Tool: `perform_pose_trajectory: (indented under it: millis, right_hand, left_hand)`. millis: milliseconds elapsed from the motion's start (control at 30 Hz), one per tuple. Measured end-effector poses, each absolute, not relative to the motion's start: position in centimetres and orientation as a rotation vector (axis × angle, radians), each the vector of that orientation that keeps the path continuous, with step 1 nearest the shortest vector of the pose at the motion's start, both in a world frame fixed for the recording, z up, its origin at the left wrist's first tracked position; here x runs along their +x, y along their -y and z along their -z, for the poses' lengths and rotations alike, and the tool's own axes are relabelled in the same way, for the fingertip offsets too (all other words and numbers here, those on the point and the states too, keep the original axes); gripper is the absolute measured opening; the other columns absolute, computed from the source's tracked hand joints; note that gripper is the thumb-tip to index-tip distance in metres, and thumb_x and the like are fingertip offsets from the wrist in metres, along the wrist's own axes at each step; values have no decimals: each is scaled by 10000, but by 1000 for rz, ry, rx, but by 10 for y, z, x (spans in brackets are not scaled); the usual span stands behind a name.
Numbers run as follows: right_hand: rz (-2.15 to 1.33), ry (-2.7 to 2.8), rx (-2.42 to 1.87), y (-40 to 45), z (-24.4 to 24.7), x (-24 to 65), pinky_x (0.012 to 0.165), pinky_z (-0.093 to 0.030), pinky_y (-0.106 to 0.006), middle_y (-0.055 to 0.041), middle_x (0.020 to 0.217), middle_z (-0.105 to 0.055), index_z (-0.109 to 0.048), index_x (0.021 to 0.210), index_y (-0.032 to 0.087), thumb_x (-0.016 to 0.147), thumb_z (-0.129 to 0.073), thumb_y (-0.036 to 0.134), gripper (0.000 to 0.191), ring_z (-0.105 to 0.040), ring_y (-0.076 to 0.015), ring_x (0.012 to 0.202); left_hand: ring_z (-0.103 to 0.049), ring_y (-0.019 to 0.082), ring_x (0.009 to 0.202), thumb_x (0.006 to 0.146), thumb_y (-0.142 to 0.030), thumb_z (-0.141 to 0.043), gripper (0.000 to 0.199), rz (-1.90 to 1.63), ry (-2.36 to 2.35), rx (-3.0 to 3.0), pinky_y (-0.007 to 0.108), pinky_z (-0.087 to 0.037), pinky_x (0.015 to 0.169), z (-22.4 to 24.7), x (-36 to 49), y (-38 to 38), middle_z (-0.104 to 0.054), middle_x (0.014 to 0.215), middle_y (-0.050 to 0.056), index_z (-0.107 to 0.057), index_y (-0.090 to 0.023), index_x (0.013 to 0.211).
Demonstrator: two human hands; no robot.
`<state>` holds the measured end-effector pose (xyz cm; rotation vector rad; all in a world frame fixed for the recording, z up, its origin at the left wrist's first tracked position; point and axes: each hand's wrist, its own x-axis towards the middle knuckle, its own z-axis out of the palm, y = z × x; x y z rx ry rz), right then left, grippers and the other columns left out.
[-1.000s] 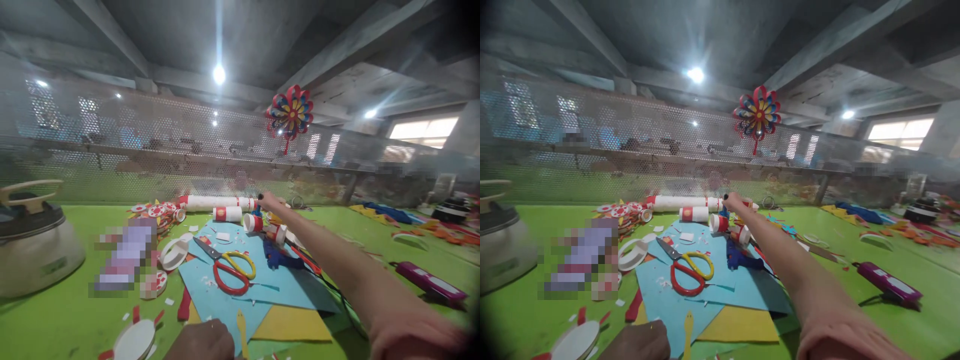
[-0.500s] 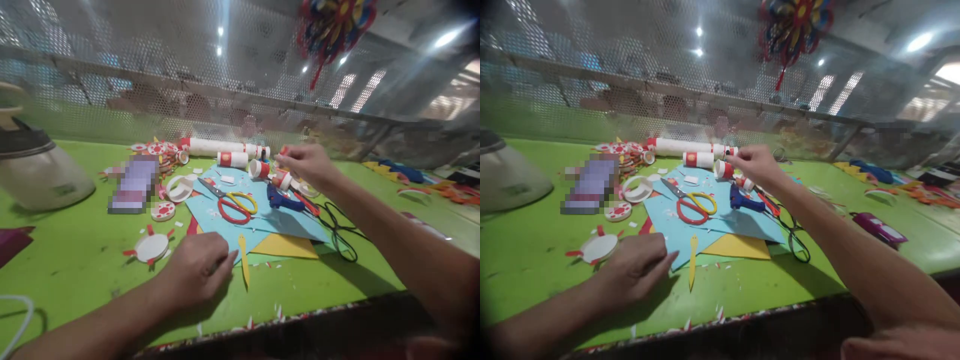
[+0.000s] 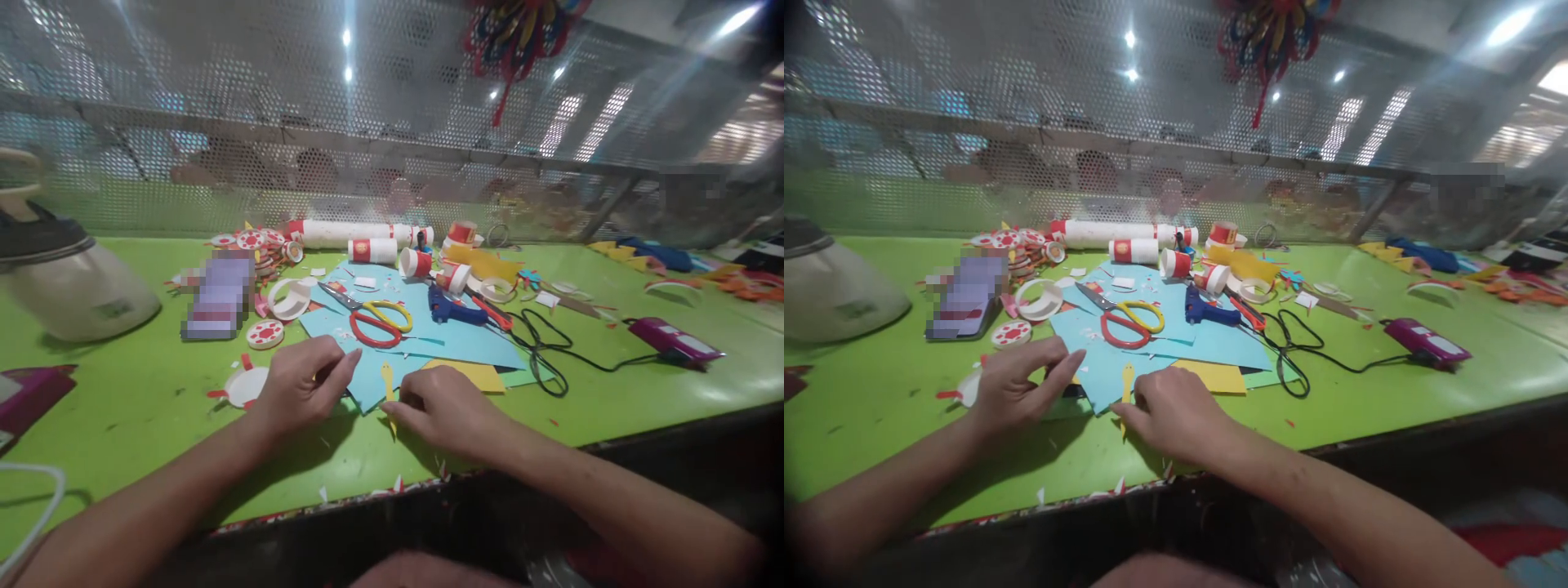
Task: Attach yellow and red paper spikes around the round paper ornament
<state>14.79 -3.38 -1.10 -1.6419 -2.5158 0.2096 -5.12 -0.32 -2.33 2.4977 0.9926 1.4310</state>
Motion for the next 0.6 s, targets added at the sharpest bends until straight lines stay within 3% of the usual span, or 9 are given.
perform_pose_trajectory:
  millis: [233,467,600]
  right_hand:
    - [-214,2192,-1807,49,30,138,533,-264,-260,-28,685,-659,-600,696,181,765,-645,358,195,-557,-173,627]
    - [-244,2113,-1802,53,33,137,564,-298,-253,-34,704,-666,-597,691,178,785,-616,283,142,-566,-168,653]
    - [-248,2073,-1808,52,35,135,576,-307,-257,-43,704,-665,-610,700,173,791,-584,239,116,-566,-169,655]
  left_hand:
    - [-346,84,481,856,-190,-506,278,-1302,-978,2549,240,-294,512,27,-52,4,-393,523,-51,-459,-170,582]
    - [-509,141,612,878,-293,-439,274,-617,-1128,2622,259,-340,573,25,-46,12,-572,643,20,-562,-162,670]
    - [-550,174,653,858,-312,-446,269,-449,-1266,2584,270,-331,571,23,-43,17,-637,700,51,-618,-173,706]
